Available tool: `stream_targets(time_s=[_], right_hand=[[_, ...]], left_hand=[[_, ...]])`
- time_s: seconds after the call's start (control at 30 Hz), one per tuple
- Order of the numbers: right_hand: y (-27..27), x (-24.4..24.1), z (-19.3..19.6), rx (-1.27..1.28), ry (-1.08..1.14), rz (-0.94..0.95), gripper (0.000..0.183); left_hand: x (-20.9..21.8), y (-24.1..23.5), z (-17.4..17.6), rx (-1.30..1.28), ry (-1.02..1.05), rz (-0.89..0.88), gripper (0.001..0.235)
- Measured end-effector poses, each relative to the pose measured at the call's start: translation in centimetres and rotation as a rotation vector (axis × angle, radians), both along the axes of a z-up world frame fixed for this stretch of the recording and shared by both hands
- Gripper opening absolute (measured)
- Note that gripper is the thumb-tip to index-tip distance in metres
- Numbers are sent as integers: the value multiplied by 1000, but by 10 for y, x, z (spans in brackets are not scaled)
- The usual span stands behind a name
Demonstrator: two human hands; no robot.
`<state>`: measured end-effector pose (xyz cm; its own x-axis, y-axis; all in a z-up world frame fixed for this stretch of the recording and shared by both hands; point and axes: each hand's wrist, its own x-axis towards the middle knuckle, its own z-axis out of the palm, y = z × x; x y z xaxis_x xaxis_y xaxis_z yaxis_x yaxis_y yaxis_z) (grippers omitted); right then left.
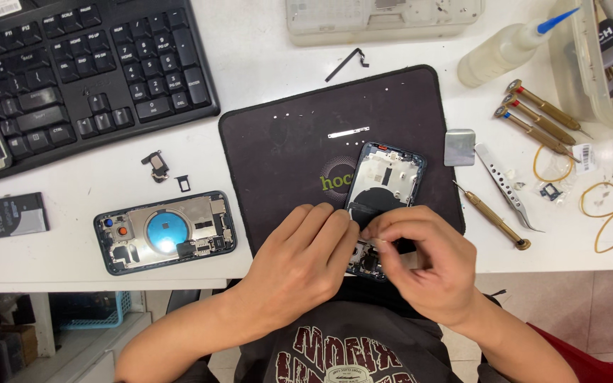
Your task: The person uses a screwdriver and tweezers to remove screws and small components from the back of a disassembled smartphone. They carefully place the removed screws into a compartmentalized parts tray and continue to work on the internal components.
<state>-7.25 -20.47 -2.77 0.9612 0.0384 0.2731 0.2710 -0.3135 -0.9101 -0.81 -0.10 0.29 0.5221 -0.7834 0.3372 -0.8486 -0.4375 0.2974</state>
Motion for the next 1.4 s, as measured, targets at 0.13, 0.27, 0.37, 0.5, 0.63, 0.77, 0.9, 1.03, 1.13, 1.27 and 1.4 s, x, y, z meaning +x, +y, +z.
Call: stream_targets(time_s=[0.13, 0.27, 0.37, 0.5, 0.63, 0.77, 0.9, 1.03, 1.13, 1.27, 1.4], right_hand=[[6, 8, 5, -281, -94, -41, 36], [11, 13, 8, -325, -52, -38, 35], [14, 15, 9, -301, -19, -37, 30], [17, 15, 7, -269, 43, -47, 25], [19, 13, 4, -283, 44, -72, 22], [19, 11, 1, -287, 18, -85, 19], [15, 9, 2, -305, -5, -61, 19], [13, 10, 9, -354, -97, -17, 23], [13, 9, 11, -429, -210, -9, 26], [15, 9, 9, -465, -253, 0, 26], [14, 5, 6, -445, -263, -9, 24]], left_hand=[[-4, 0, -9, -45, -77, 36, 29], [-7, 1, -16, -97, -49, 71, 30], [-8, 2, -17, -129, -17, 82, 31], [-8, 3, -16, -156, 13, 88, 29], [-9, 3, -13, -155, 11, 103, 27], [-19, 7, -11, -101, -73, 112, 43], [-25, 9, -17, -75, -167, 121, 50], [-27, 10, -25, -115, -205, 145, 50], [-29, 10, -30, -128, -200, 148, 50], [-31, 9, -33, -141, -175, 160, 51], [-32, 9, -34, -152, -161, 159, 51]])
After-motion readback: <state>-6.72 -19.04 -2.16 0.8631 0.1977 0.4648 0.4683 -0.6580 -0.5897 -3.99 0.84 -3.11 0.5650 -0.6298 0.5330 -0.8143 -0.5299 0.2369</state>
